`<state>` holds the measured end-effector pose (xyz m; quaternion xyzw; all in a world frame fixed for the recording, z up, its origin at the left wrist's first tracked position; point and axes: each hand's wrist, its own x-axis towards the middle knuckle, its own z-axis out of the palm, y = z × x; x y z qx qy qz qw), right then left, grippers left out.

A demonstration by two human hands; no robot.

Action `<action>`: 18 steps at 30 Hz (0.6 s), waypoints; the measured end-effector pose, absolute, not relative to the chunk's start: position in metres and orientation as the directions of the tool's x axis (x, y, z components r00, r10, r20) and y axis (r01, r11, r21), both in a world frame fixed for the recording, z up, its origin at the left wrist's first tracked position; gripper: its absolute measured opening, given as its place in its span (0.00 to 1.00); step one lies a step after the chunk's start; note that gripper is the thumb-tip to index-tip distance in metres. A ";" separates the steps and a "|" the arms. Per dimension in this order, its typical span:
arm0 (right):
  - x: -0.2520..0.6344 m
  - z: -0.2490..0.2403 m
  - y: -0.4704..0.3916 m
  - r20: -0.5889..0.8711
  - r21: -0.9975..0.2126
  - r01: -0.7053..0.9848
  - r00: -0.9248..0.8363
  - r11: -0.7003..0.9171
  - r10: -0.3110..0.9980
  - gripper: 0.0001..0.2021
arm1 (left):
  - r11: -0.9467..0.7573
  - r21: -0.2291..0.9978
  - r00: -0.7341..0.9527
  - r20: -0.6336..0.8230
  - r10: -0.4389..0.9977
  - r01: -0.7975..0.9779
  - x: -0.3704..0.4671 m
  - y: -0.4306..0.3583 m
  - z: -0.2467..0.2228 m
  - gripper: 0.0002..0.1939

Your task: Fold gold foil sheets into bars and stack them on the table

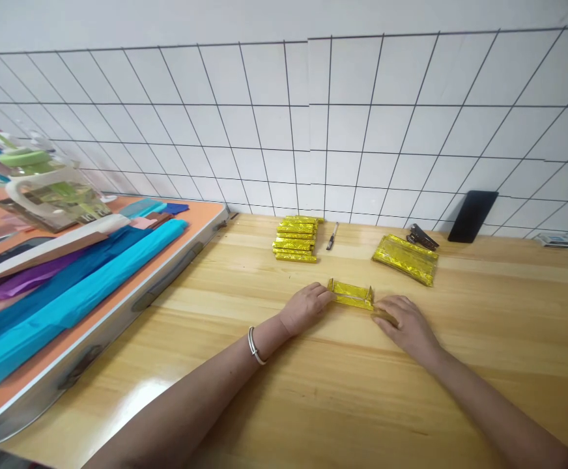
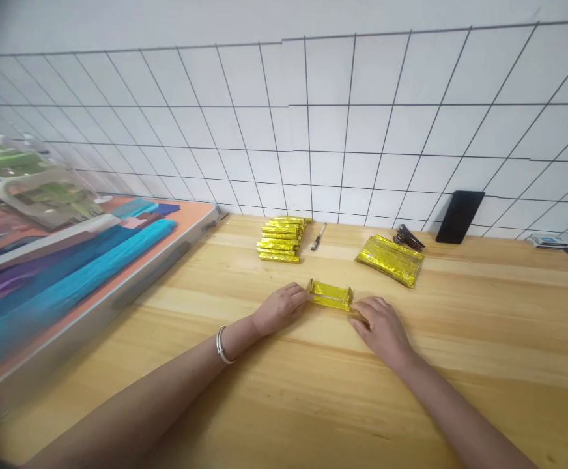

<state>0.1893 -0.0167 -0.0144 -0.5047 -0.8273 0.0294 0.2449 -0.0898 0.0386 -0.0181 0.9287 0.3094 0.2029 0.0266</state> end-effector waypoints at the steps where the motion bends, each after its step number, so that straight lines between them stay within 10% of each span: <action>1: 0.186 -0.013 -0.019 0.383 -0.261 0.837 -0.368 0.481 0.847 0.11 | -0.804 0.186 0.723 0.359 0.590 0.564 -0.090 0.037 -0.018 0.13; 9: 0.167 -0.008 -0.033 0.464 0.060 0.879 -0.445 0.474 0.766 0.11 | -0.792 0.244 0.703 0.366 0.610 0.559 -0.091 0.027 -0.020 0.12; 18: 0.169 -0.010 -0.037 0.481 0.052 0.863 -0.462 0.502 0.745 0.10 | -0.804 0.248 0.725 0.347 0.595 0.541 -0.090 0.021 -0.016 0.13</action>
